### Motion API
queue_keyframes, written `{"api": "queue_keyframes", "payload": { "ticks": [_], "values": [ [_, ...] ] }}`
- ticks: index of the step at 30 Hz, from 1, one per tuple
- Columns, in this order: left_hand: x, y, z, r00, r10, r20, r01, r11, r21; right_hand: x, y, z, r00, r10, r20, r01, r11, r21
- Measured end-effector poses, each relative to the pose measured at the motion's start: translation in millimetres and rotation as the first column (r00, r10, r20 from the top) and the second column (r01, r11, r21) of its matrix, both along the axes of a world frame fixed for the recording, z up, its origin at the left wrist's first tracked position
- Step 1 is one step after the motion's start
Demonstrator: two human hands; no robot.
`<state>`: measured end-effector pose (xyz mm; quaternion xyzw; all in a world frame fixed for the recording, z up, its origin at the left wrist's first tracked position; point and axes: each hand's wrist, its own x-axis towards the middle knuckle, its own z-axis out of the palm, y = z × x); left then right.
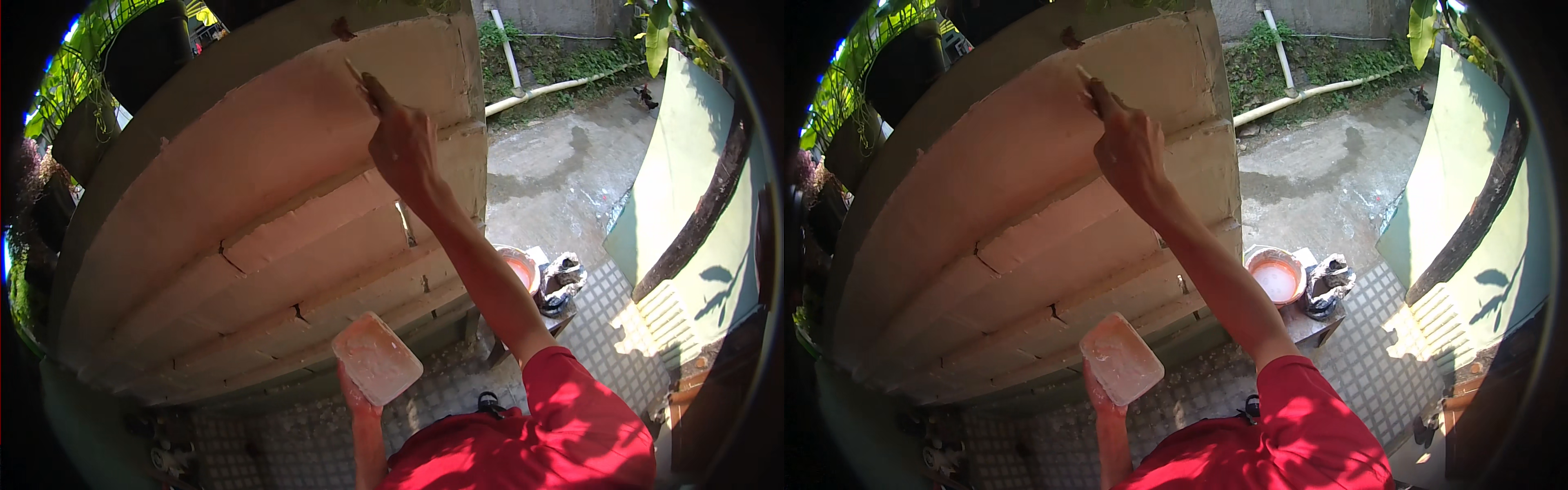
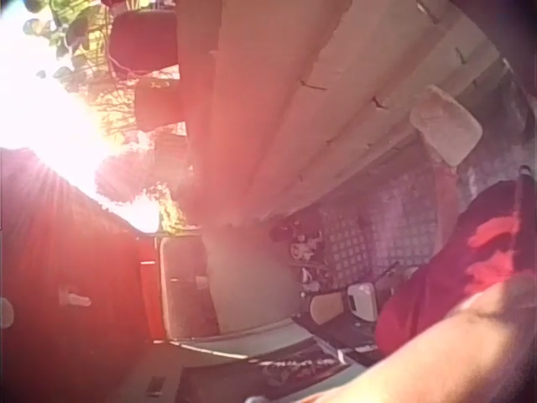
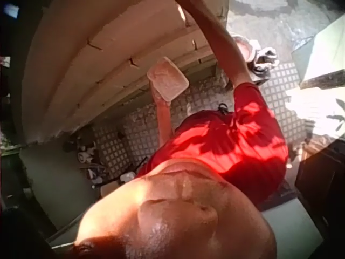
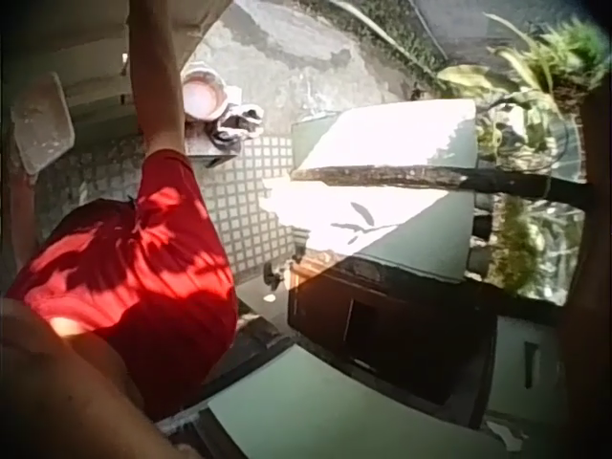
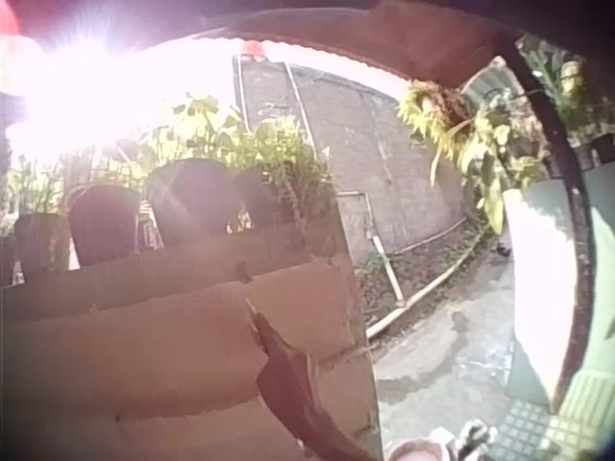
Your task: Applying and smoothing plaster or spackle onto a wall corner using a container and a scraper.
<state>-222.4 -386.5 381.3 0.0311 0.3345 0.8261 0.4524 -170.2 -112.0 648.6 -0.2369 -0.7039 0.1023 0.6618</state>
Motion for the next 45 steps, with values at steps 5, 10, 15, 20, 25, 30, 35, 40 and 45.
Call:
{"api": "queue_keyframes", "payload": {
  "ticks": [5,10,15,20,25,30,35,40,45],
  "values": [
    [1.0,-6.9,-5.8,1.0,0.008,-0.019,-0.008,1.0,0.008,57.5,82.0,26.2,0.946,-0.308,-0.1,0.306,0.951,-0.034],
    [-0.2,-5.7,-4.4,0.999,0.031,0.02,-0.031,0.999,0.017,1.1,60.3,24.9,0.911,-0.411,0.024,0.411,0.912,0.007],
    [-4.5,-6.3,-3.0,0.999,0.017,0.028,-0.018,0.999,0.032,-25.3,-13.4,12.1,0.977,0.034,0.212,-0.05,0.996,0.068],
    [-4.0,-6.9,2.3,0.999,0.042,0.03,-0.043,0.999,0.022,26.9,42.4,6.8,0.974,-0.193,-0.118,0.196,0.98,0.019],
    [-5.9,-15.8,-10.0,0.999,0.044,0.031,-0.045,0.997,0.057,28.7,70.7,1.3,0.933,-0.359,0.016,0.358,0.926,-0.119],
    [-6.5,-16.7,-3.3,0.998,0.06,0.011,-0.06,0.997,0.048,-19.7,3.3,-22.8,0.996,-0.072,-0.045,0.073,0.997,0.032],
    [-12.0,-17.6,-3.0,0.996,0.061,0.064,-0.064,0.997,0.047,36.3,34.5,-21.9,0.98,-0.17,-0.101,0.16,0.983,-0.094],
    [-5.9,-10.3,-5.4,0.998,0.06,-0.009,-0.06,0.998,0.017,35.9,63.0,-41.0,0.943,-0.332,-0.006,0.332,0.943,-0.007],
    [-1.6,-7.2,2.4,0.997,0.073,0.004,-0.073,0.997,0.02,-31.8,11.7,-46.8,0.997,-0.06,-0.043,0.061,0.998,0.025]
  ]
}}
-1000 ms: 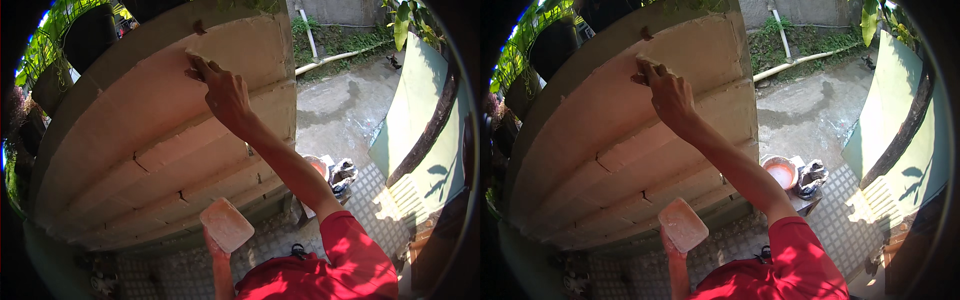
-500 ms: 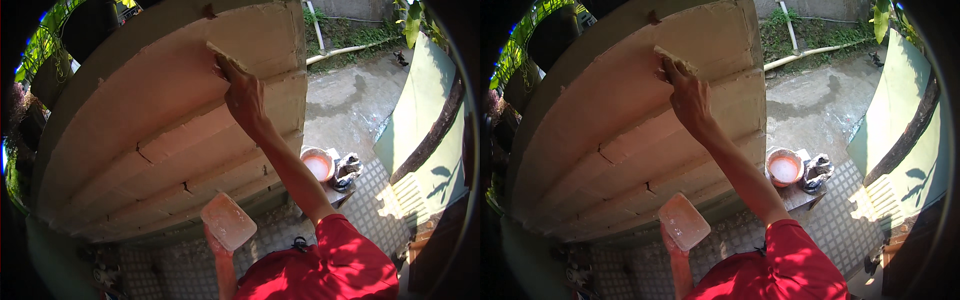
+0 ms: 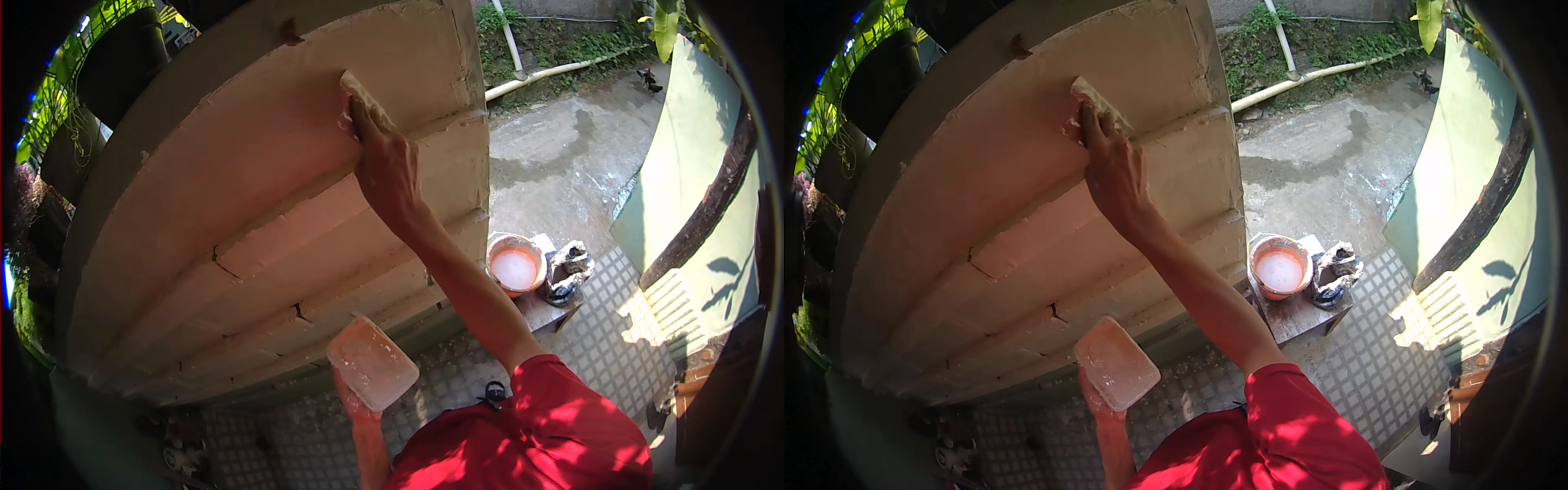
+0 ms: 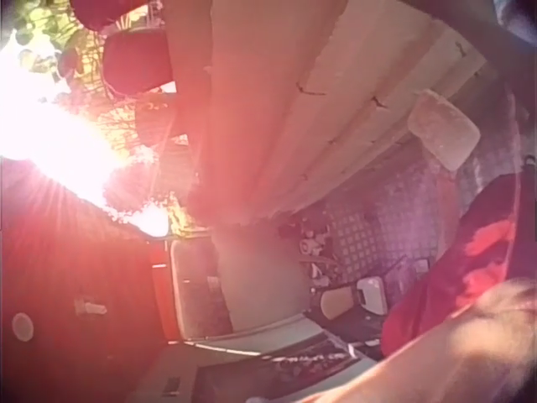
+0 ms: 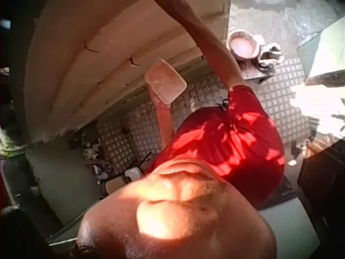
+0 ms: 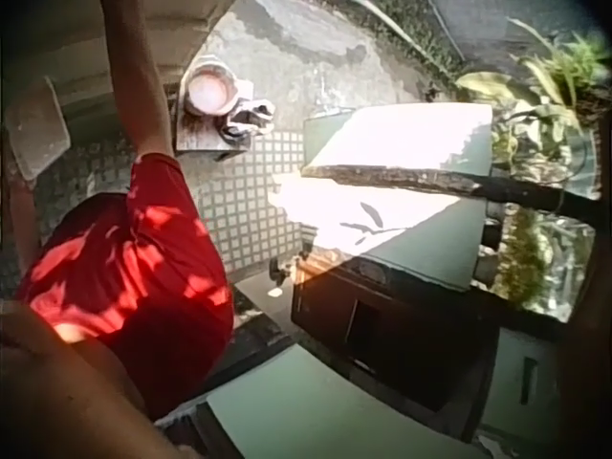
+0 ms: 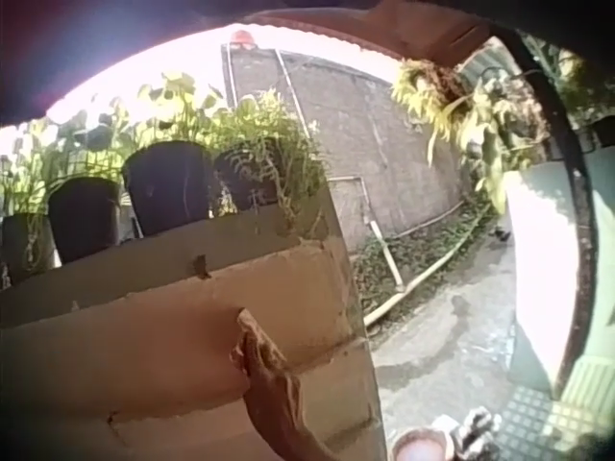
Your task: Applying and smoothing plaster or spackle onto a wall corner using a container and a scraper.
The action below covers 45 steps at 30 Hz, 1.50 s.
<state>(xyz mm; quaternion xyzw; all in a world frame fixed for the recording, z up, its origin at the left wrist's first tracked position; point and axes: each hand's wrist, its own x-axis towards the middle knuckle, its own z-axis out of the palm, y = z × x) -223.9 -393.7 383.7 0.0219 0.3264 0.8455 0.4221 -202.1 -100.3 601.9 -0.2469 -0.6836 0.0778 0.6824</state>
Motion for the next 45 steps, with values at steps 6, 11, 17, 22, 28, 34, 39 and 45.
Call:
{"api": "queue_keyframes", "payload": {
  "ticks": [6,11,17,22,28,34,39,45],
  "values": [
    [-1.8,-5.8,-4.5,1.0,0.005,0.01,-0.006,1.0,0.02,60.0,12.9,14.3,0.997,0.021,-0.072,-0.03,0.993,-0.116],
    [2.0,-4.0,-4.0,0.998,-0.056,0.037,0.055,0.998,0.039,57.8,50.8,5.5,0.975,-0.172,0.138,0.198,0.959,-0.202],
    [7.8,-11.1,-1.9,1.0,0.012,0.011,-0.012,1.0,-0.014,-17.2,-18.5,1.7,0.962,-0.067,0.263,0.128,0.966,-0.223],
    [8.4,-21.7,2.9,1.0,0.013,-0.01,-0.012,1.0,0.023,-8.6,-45.6,0.2,0.945,0.321,0.06,-0.315,0.944,-0.095],
    [15.6,-35.3,2.5,0.993,0.105,-0.056,-0.109,0.992,-0.063,81.3,36.3,18.6,0.992,-0.123,0.008,0.121,0.969,-0.213],
    [14.6,-31.9,3.0,0.997,0.077,-0.029,-0.078,0.995,-0.063,5.8,-0.1,-1.5,0.994,0.11,0.005,-0.108,0.984,-0.141],
    [6.1,-40.9,6.5,0.996,0.06,-0.072,-0.064,0.996,-0.055,-14.3,-45.1,-1.3,0.938,0.346,-0.019,-0.346,0.938,0.02],
    [15.2,-42.1,11.8,0.999,0.045,-0.028,-0.045,0.999,-0.01,83.3,51.7,20.9,0.966,-0.188,-0.175,0.164,0.977,-0.139]
  ]
}}
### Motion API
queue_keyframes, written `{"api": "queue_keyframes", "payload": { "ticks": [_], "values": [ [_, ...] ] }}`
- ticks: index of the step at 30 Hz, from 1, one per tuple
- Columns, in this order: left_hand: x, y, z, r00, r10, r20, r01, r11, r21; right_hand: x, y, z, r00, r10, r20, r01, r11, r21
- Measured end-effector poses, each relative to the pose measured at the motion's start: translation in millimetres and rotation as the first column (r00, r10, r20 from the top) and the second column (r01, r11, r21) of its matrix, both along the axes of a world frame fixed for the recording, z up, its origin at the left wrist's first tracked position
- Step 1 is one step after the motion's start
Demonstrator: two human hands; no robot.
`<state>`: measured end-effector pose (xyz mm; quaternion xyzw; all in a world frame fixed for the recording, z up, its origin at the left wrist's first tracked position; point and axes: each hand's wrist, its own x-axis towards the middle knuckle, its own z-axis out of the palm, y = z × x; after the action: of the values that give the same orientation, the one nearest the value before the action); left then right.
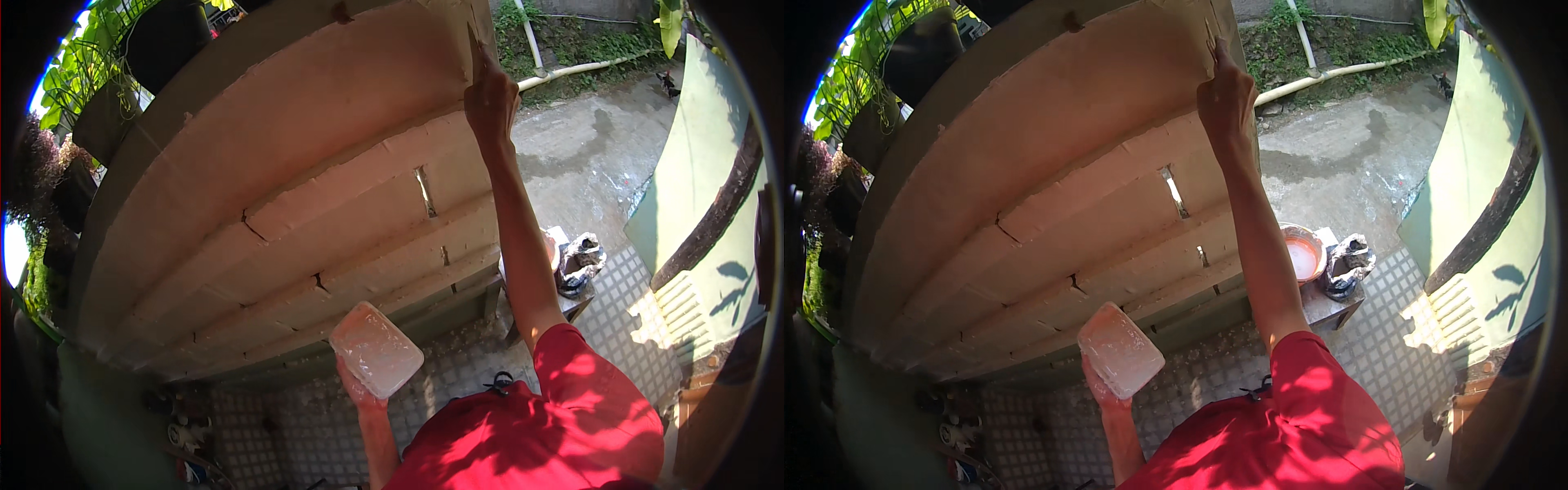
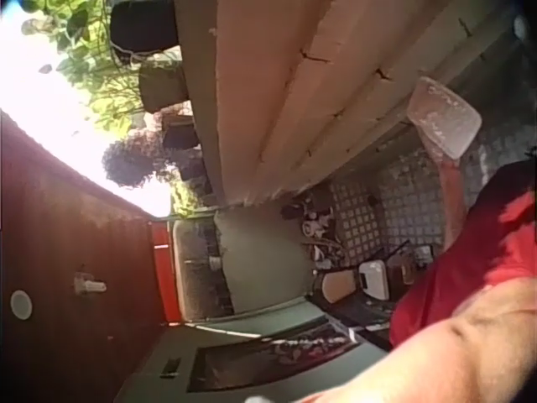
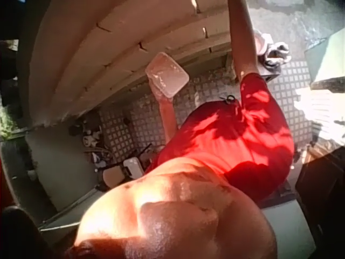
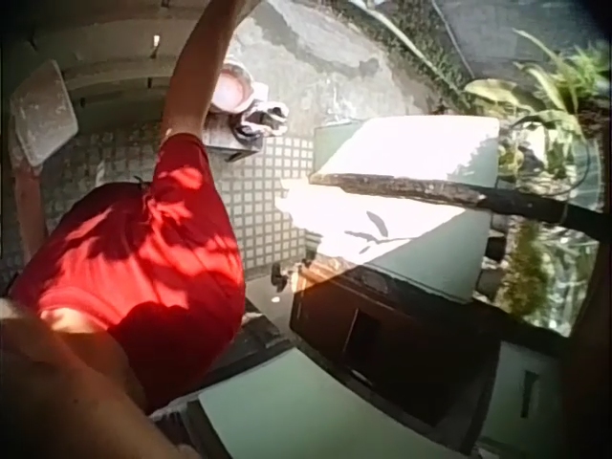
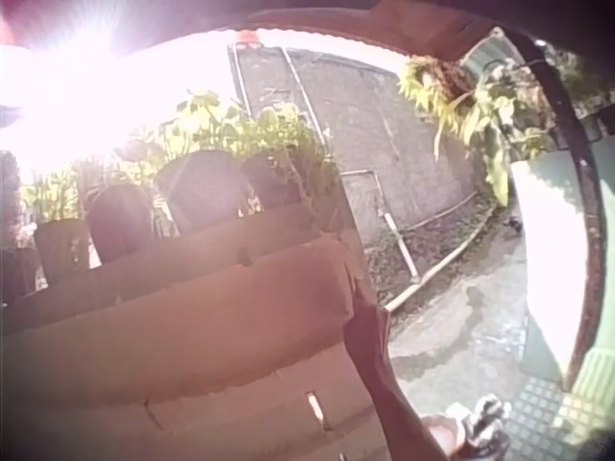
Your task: Applying and smoothing plaster or spackle onto a wall corner using a container and a scraper.
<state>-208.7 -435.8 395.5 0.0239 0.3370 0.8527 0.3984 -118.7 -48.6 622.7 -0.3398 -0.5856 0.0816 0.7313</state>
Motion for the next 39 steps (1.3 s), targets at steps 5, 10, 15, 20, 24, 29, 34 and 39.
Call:
{"api": "queue_keyframes", "payload": {
  "ticks": [5,10,15,20,24,29,34,39],
  "values": [
    [-7.7,0.9,-16.3,0.998,0.046,-0.049,-0.048,0.998,-0.044,-36.2,-18.9,2.7,0.988,0.04,0.146,-0.046,0.998,0.039],
    [-9.3,4.2,-10.2,1.0,-0.003,0.002,0.003,1.0,-0.006,-94.2,-85.1,-9.1,0.887,0.36,0.288,-0.404,0.908,0.11],
    [-12.6,6.1,-13.0,1.0,-0.018,0.022,0.017,0.999,0.03,-30.6,-34.3,20.5,0.975,0.161,0.15,-0.168,0.985,0.035],
    [-11.5,4.2,-17.6,1.0,-0.022,0.005,0.021,0.999,0.028,-39.0,-15.8,38.8,0.985,0.008,0.174,-0.033,0.99,0.137],
    [-11.0,3.9,-8.1,1.0,0.003,0.02,-0.003,1.0,0.021,-112.6,-74.2,32.1,0.953,0.105,0.285,-0.148,0.98,0.134],
    [-23.3,5.5,-6.9,0.999,-0.017,-0.028,0.017,1.0,0.004,-113.9,-117.1,30.0,0.827,0.315,0.465,-0.394,0.915,0.082],
    [-21.5,4.6,-4.4,0.999,-0.042,-0.034,0.041,0.999,-0.032,-60.7,-50.9,41.1,0.964,0.029,0.265,-0.039,0.999,0.031],
    [-20.0,-2.5,-7.0,0.996,-0.082,0.017,0.083,0.995,-0.048,-75.5,-57.7,39.6,0.976,0.021,0.218,-0.053,0.989,0.141]
  ]
}}
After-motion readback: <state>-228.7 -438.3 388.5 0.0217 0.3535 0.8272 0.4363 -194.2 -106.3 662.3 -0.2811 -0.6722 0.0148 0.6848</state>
